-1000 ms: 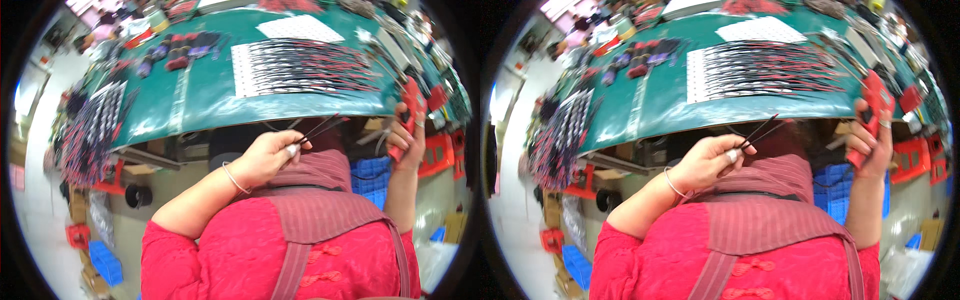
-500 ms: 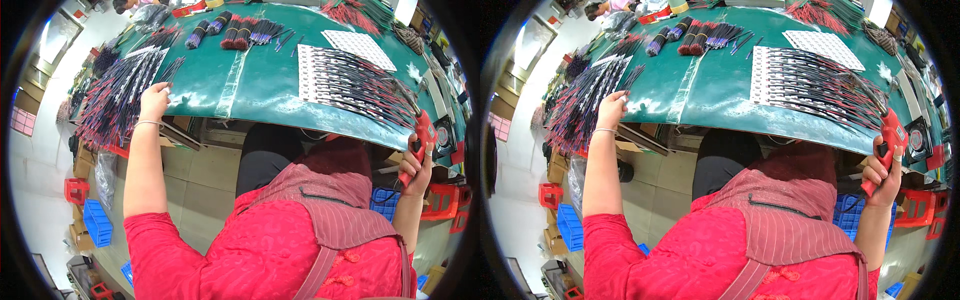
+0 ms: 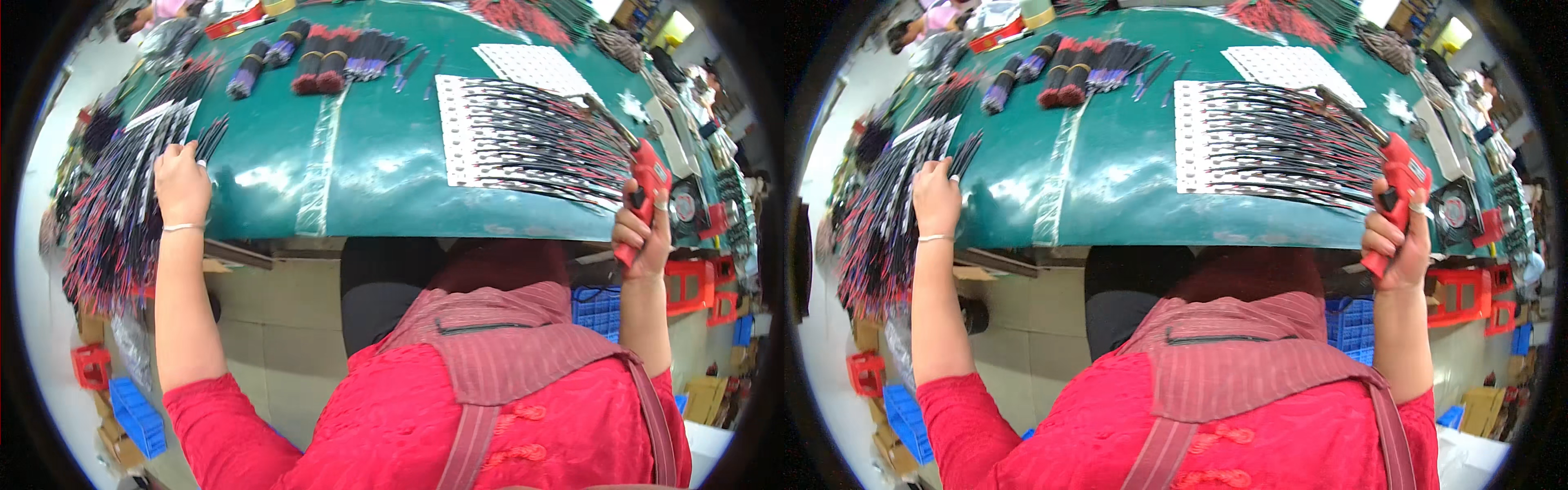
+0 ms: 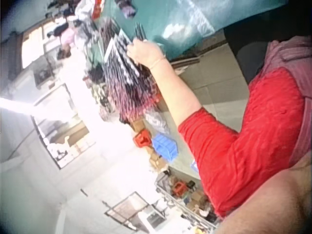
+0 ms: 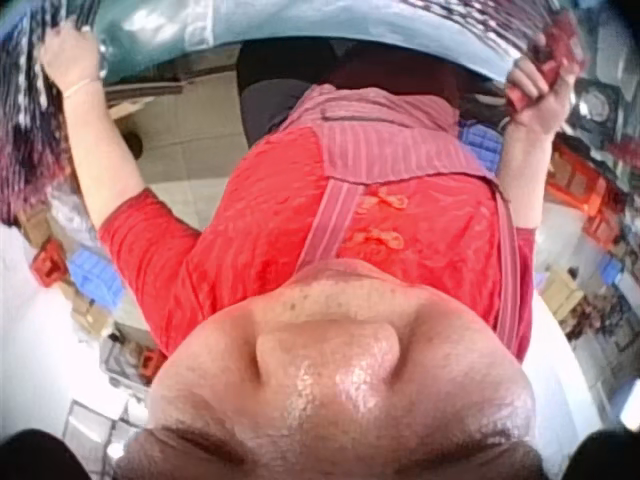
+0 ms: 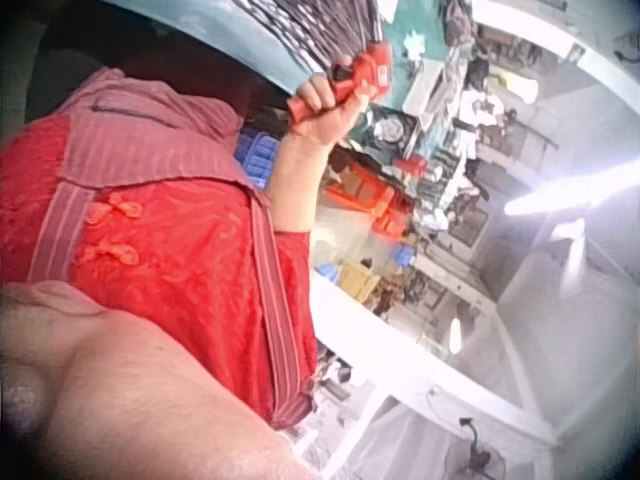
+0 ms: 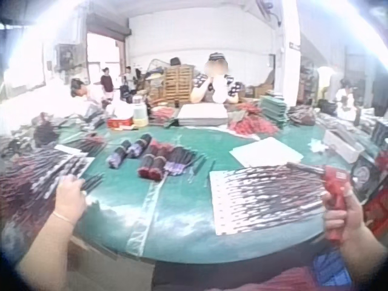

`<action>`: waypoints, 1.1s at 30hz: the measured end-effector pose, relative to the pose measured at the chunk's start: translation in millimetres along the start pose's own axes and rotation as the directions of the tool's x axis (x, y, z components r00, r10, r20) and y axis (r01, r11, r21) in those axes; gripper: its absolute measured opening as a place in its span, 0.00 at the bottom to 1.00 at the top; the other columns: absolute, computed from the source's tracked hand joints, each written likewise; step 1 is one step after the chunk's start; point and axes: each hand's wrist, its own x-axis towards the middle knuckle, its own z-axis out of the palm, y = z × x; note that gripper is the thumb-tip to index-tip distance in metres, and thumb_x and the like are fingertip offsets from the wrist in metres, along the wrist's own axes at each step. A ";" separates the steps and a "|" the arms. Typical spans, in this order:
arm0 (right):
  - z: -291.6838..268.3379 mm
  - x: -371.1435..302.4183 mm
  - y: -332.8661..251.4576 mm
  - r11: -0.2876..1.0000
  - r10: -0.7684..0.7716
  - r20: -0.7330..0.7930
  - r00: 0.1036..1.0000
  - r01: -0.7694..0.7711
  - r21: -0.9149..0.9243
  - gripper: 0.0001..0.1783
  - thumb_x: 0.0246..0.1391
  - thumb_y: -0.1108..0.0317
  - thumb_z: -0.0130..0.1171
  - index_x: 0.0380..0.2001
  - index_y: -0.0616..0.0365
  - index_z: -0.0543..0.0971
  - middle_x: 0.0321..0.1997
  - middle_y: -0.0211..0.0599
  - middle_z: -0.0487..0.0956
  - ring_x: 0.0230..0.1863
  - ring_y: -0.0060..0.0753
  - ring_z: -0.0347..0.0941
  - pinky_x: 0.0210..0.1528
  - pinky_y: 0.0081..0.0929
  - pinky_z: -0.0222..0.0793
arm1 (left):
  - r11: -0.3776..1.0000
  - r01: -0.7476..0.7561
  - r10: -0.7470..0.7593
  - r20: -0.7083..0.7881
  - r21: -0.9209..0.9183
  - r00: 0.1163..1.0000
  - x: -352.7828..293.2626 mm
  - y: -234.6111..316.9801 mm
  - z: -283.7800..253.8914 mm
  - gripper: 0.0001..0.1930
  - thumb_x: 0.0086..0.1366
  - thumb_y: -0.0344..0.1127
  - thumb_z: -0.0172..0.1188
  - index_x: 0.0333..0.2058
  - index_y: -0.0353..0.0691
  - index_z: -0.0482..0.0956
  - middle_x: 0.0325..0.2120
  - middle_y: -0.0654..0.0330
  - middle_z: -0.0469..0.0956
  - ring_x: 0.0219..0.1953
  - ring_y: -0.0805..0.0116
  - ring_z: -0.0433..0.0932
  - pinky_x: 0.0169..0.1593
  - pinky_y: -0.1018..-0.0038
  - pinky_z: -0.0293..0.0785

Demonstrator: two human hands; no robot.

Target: The person solders wires onto circuit board panels on a workbench using a soldering gun.

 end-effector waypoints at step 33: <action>-3.7 -4.5 -10.0 0.991 -0.112 0.029 0.993 0.114 -0.073 0.30 0.68 0.47 0.47 0.61 0.58 0.67 0.52 0.42 0.77 0.24 0.13 0.64 0.26 0.16 0.66 | 0.545 -0.516 0.647 -0.059 -0.660 0.760 -38.4 326.0 -109.0 0.30 0.60 0.44 0.64 0.60 0.45 0.71 0.60 0.44 0.65 0.62 0.39 0.61 0.65 0.54 0.60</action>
